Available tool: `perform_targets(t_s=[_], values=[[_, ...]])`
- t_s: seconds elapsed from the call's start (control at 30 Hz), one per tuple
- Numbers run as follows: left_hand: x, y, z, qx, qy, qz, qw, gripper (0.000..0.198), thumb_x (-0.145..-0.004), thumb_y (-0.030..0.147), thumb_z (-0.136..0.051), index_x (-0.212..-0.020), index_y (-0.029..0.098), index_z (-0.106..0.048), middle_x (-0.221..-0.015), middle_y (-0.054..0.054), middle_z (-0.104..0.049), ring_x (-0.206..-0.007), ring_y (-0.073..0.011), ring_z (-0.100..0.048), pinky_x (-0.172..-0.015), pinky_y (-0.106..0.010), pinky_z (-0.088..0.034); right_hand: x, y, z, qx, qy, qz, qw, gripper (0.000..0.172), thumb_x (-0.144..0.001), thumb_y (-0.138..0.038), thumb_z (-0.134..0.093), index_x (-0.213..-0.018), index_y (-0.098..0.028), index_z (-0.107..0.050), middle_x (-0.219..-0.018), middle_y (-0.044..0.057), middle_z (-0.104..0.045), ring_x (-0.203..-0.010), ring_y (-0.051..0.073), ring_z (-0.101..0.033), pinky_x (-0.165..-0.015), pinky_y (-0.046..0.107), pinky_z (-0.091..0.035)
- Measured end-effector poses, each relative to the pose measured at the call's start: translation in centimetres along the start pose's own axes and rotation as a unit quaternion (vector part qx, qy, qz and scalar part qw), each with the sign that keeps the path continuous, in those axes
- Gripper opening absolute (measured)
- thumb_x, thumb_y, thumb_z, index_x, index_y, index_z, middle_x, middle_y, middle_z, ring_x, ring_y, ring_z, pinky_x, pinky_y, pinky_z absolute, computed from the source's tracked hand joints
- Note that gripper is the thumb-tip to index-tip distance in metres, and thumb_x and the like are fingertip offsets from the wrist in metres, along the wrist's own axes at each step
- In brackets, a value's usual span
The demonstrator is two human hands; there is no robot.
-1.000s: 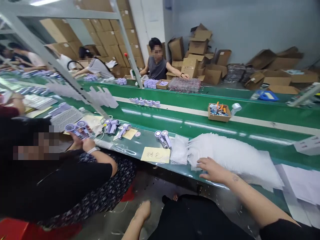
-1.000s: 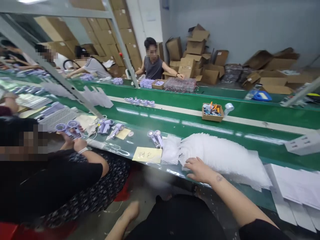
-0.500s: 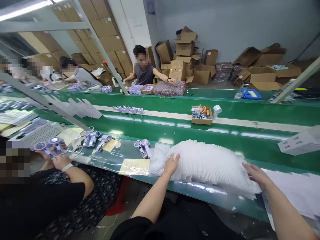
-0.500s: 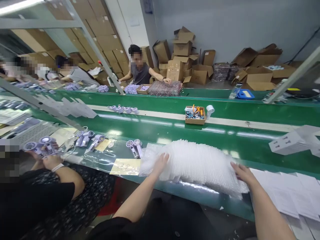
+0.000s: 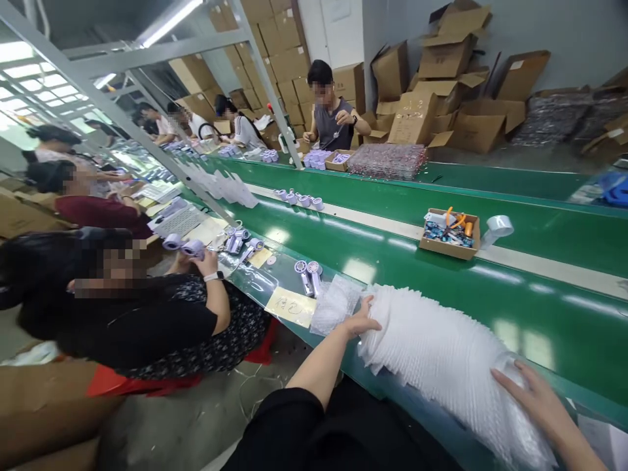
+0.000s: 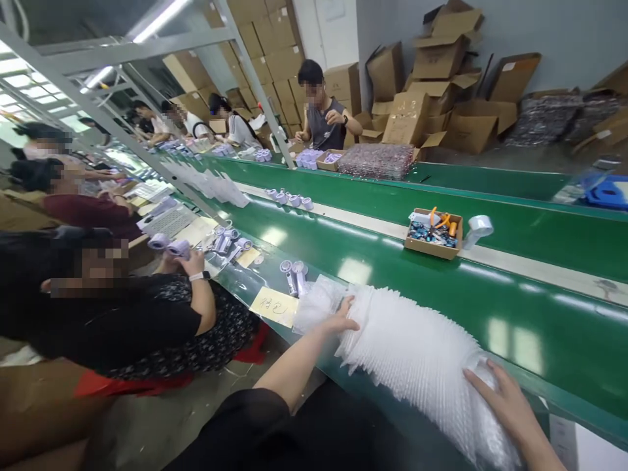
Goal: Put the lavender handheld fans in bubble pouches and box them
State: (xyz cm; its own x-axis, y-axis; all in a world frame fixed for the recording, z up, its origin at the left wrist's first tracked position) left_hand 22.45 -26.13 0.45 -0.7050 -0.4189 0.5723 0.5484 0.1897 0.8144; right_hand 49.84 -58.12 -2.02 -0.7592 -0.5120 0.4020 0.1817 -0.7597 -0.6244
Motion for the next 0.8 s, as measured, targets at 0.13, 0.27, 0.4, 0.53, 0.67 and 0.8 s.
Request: perform_targets(t_s=[0.13,0.27,0.4,0.53,0.67,0.8], values=[[1.0,-0.3,3.1,-0.01,0.031,0.022,0.999,0.102,-0.063,0.028,-0.069,-0.145,0.021,-0.009,-0.133,-0.011,-0.049,-0.115,-0.0246,-0.053,-0.095,-0.035,-0.041,0.9,-5.2,-1.8,-0.028,-0.015,0.026,0.999,0.08,-0.07,-0.066,-0.055,-0.132,-0.017,-0.042,-0.144,0.018,-0.036,-0.127,0.036,-0.042,-0.104,0.046,-0.037],[3.0,-0.8,8.9,-0.186,0.201,0.024,0.961,0.087,-0.064,0.043,-0.073,-0.138,0.021,-0.034,-0.117,-0.011,-0.061,-0.108,-0.0291,-0.057,-0.091,-0.036,-0.041,2.7,-10.5,-6.3,0.022,0.028,0.143,0.989,0.081,-0.073,-0.066,-0.049,-0.135,-0.016,-0.038,-0.149,0.02,-0.026,-0.133,0.038,-0.032,-0.096,0.048,-0.044],[5.0,-1.1,15.9,-0.214,0.354,0.025,0.91,0.034,-0.084,0.048,-0.051,-0.103,0.022,-0.061,-0.102,-0.008,-0.067,-0.101,-0.0243,-0.06,-0.088,-0.031,-0.041,4.8,-13.0,-10.9,0.161,0.118,0.228,0.953,0.077,-0.078,-0.067,-0.033,-0.128,-0.011,-0.047,-0.15,0.021,-0.022,-0.133,0.042,-0.028,-0.103,0.058,-0.029],[5.0,-3.0,22.4,-0.181,0.461,0.104,0.863,0.032,-0.09,0.036,-0.037,-0.105,0.016,-0.058,-0.117,-0.016,-0.06,-0.116,-0.0261,-0.052,-0.095,-0.035,-0.037,5.2,-13.0,-12.9,0.231,0.142,0.205,0.94,0.075,-0.081,-0.068,-0.028,-0.128,-0.014,-0.051,-0.153,0.017,-0.016,-0.128,0.047,-0.032,-0.096,0.062,-0.034],[2.8,-5.8,25.2,-0.128,0.463,0.173,0.86,0.037,-0.073,0.042,-0.063,-0.095,0.013,-0.06,-0.1,-0.017,-0.067,-0.1,-0.0294,-0.061,-0.082,-0.034,-0.046,4.5,-12.9,-12.4,0.251,0.136,0.187,0.94,0.072,-0.083,-0.066,-0.028,-0.134,-0.019,-0.045,-0.155,0.016,-0.008,-0.129,0.05,-0.029,-0.092,0.066,-0.035],[1.9,-7.0,25.9,-0.089,0.45,0.168,0.873,0.021,-0.067,0.039,-0.066,-0.065,0.018,-0.06,-0.072,-0.009,-0.068,-0.084,-0.0266,-0.066,-0.071,-0.03,-0.047,4.5,-12.9,-10.0,0.204,0.166,0.211,0.941,0.07,-0.084,-0.061,-0.029,-0.131,-0.012,-0.044,-0.153,0.021,-0.012,-0.135,0.043,-0.024,-0.101,0.059,-0.031]])
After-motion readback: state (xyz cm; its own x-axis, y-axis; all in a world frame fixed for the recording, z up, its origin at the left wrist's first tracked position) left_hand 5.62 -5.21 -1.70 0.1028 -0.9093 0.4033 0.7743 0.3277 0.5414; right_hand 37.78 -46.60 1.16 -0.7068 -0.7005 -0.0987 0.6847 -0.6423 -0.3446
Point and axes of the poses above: each hand's wrist, its own x-axis away from the middle knuckle, its own z-axis out of the back of the hand, y = z × x, the point moved 6 cm from there along -x, towards the middle knuckle
